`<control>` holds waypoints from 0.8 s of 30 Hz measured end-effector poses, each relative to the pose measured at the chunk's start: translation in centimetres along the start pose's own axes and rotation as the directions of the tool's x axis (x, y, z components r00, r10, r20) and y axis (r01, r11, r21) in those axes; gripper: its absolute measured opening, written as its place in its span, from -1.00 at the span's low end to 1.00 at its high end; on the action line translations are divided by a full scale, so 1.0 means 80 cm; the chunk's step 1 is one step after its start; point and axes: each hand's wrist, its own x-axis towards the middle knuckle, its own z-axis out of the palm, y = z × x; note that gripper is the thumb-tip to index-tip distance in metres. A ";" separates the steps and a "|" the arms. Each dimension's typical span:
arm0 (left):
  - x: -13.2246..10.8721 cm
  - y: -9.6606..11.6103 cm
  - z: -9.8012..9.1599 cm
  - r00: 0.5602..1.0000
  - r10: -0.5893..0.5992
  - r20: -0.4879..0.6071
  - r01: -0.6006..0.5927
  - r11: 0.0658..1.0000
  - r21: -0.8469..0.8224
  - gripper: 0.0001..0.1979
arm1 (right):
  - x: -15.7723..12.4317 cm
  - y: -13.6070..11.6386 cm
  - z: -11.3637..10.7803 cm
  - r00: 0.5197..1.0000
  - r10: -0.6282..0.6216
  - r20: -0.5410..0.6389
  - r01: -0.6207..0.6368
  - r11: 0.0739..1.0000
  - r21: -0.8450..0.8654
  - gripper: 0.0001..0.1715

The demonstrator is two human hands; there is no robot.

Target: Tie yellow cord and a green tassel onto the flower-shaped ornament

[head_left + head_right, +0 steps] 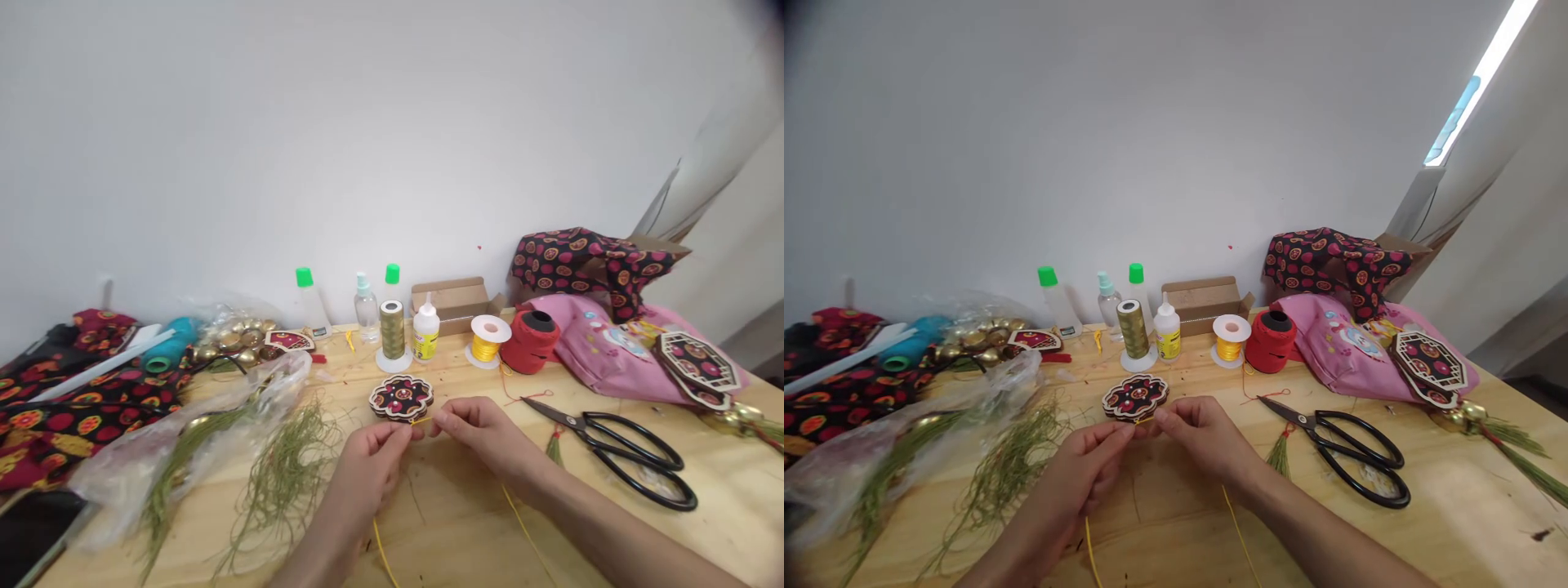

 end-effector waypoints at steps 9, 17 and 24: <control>-0.004 0.000 -0.006 0.935 0.354 -0.017 -0.297 0.808 0.509 -0.68 | 0.001 0.010 0.005 0.999 -0.044 -0.014 0.043 0.996 -0.074 -0.65; -0.004 0.000 -0.004 0.927 0.374 -0.017 -0.266 0.689 0.674 -0.70 | -0.012 0.009 0.010 0.894 -0.388 0.225 0.447 0.730 -0.516 -0.74; -0.003 -0.002 0.001 0.923 0.385 0.017 -0.313 0.723 0.616 -0.71 | -0.009 0.011 0.008 0.842 -0.463 0.277 0.536 0.657 -0.530 -0.80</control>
